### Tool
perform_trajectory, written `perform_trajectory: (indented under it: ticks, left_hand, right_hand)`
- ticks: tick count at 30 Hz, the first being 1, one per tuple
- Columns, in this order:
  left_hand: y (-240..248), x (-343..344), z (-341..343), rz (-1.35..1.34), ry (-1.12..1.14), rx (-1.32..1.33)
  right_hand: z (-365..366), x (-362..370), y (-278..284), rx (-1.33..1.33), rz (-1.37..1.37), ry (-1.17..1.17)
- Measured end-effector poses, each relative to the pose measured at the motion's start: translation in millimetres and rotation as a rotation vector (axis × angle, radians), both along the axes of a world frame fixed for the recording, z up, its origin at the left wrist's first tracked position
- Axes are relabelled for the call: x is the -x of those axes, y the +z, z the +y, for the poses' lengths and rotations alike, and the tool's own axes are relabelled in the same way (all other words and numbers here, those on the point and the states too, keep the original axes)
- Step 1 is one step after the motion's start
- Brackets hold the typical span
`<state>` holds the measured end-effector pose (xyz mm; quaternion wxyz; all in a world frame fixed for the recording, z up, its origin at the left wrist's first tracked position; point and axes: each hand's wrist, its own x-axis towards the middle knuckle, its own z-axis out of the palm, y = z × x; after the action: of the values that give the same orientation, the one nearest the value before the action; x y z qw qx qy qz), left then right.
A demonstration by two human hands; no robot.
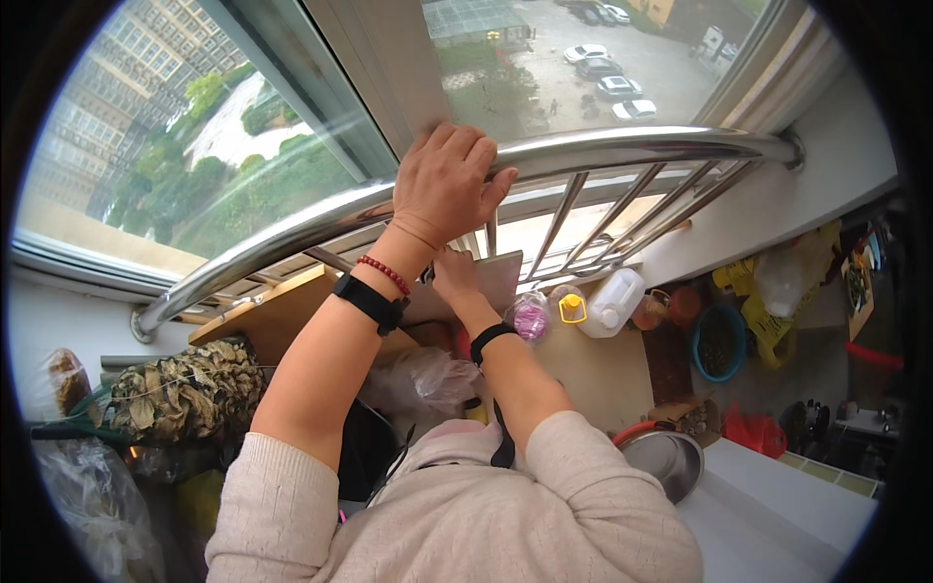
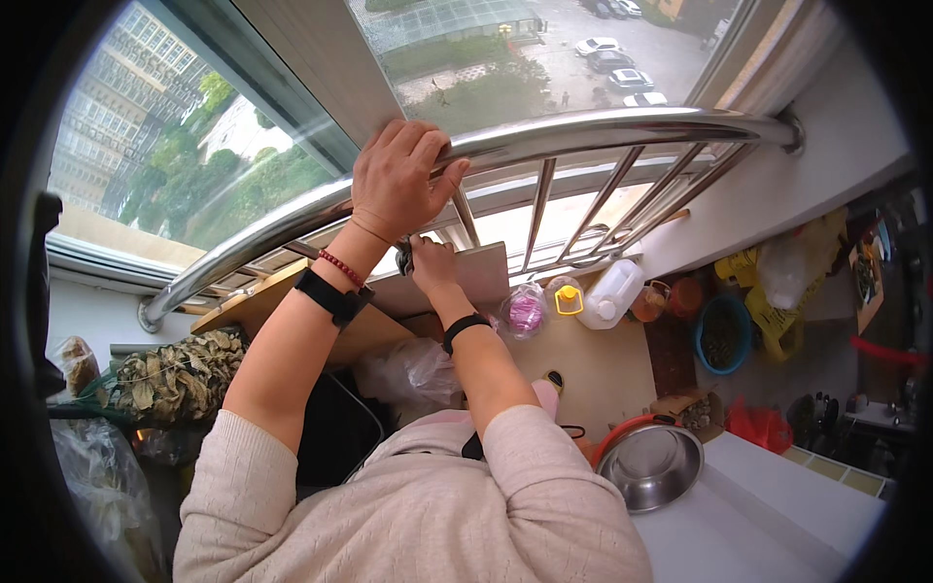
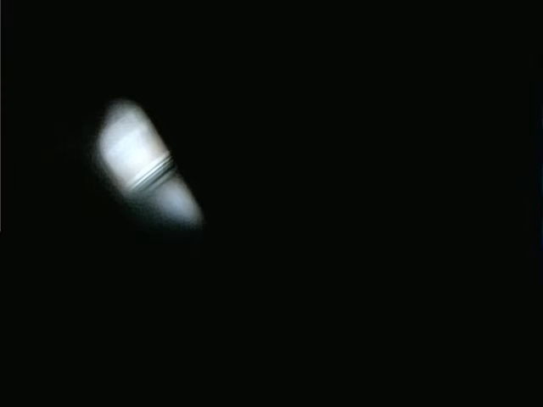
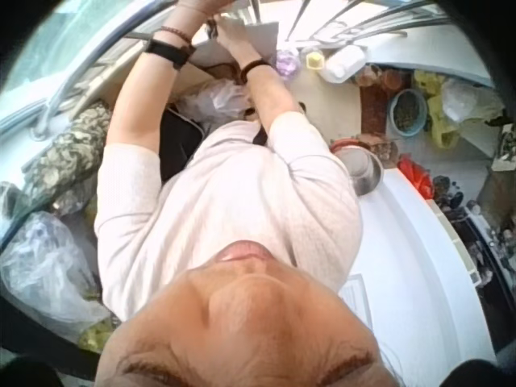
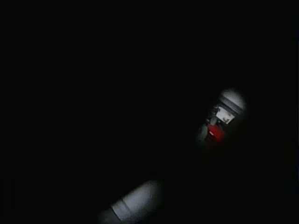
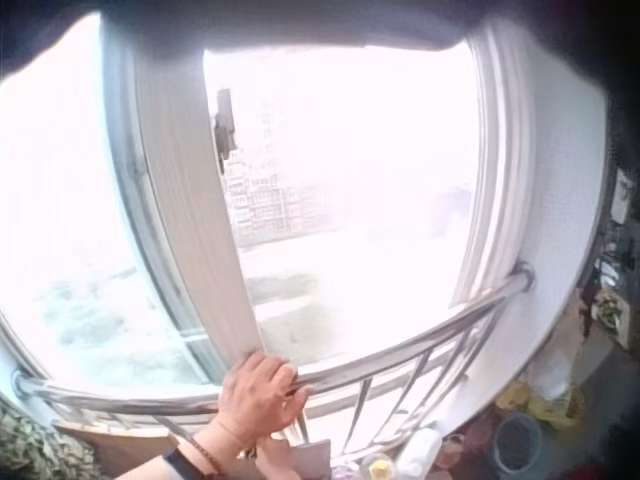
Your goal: The person cleans a window sill and the surrounding floor area using a cloth. They wipe the metal railing, the sill, and the floor, moving items like a plastic jug and a bottle of oil to reach the surfaces.
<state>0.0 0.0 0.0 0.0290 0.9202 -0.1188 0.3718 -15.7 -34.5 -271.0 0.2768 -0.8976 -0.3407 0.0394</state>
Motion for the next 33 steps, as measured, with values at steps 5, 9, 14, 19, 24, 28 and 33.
perform_trajectory:
  ticks: [5, 9, 14, 19, 24, 28, 33]
  left_hand:
    - [0.1, -0.3, -1.8, 0.003, -0.012, 0.029]
    - [4.8, -0.1, -5.0, 0.051, 0.014, 0.019]
    - [7.8, -0.9, -5.6, 0.034, -0.016, 0.025]
    - [4.6, -5.3, -6.5, 0.052, 0.004, -0.032]
    - [5.6, -7.6, -8.6, 0.125, 0.021, -0.07]
    - [3.5, -6.4, -6.8, 0.154, 0.01, -0.11]
    - [-1.3, -4.6, -2.4, 0.175, 0.017, -0.124]
  right_hand:
    - [-74.1, -14.2, 35.2, -0.38, -0.193, -0.044]
    - [-130.3, -33.2, 40.5, -0.555, -0.145, -0.415]
    - [-208.2, -71.1, 15.6, -0.703, 0.705, -0.299]
    - [-236.2, -85.7, -53.5, -1.015, 1.398, -0.296]
    - [-200.8, -95.7, -116.4, -1.078, 1.457, -0.345]
    - [-177.9, -95.0, -130.0, -0.93, 1.303, -0.402]
    - [-156.7, -99.9, -86.8, -0.901, 0.516, -0.085]
